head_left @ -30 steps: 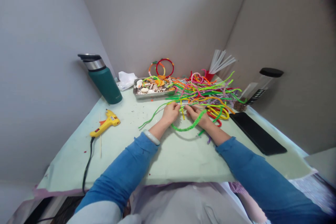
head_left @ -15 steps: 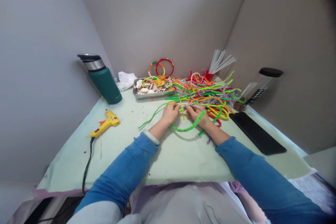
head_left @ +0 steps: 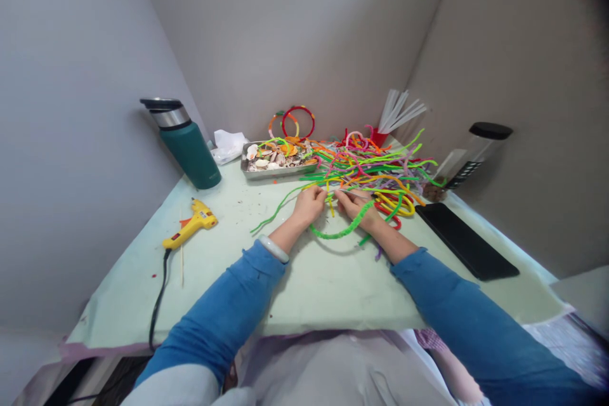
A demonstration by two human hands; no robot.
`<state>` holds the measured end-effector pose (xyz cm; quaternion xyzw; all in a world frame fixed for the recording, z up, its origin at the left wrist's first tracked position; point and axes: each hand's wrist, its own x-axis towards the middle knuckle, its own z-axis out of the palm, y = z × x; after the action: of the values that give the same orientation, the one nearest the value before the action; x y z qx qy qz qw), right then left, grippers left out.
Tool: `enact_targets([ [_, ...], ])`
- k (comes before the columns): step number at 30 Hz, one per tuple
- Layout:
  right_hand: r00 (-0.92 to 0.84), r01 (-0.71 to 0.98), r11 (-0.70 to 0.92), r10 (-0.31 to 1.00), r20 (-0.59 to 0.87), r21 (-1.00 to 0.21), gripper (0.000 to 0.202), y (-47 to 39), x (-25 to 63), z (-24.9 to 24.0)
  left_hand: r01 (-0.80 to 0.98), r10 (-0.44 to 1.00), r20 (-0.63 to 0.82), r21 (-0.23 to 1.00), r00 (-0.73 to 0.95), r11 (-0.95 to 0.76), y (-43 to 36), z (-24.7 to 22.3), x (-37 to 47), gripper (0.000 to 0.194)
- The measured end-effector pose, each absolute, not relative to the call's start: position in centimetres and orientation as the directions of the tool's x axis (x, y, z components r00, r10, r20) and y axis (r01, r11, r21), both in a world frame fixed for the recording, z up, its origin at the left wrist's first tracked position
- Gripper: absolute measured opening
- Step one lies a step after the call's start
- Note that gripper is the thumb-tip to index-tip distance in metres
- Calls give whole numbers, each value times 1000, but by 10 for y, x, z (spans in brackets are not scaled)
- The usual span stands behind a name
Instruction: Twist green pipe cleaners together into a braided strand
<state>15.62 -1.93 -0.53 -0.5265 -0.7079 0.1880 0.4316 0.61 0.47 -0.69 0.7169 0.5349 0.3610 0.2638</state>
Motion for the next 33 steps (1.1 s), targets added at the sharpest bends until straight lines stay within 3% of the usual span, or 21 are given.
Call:
enact_targets([
  [33, -170, 589, 430, 894, 416, -684, 40, -16, 159, -8, 611, 946, 215, 724, 241, -320, -1, -2, 6, 26],
])
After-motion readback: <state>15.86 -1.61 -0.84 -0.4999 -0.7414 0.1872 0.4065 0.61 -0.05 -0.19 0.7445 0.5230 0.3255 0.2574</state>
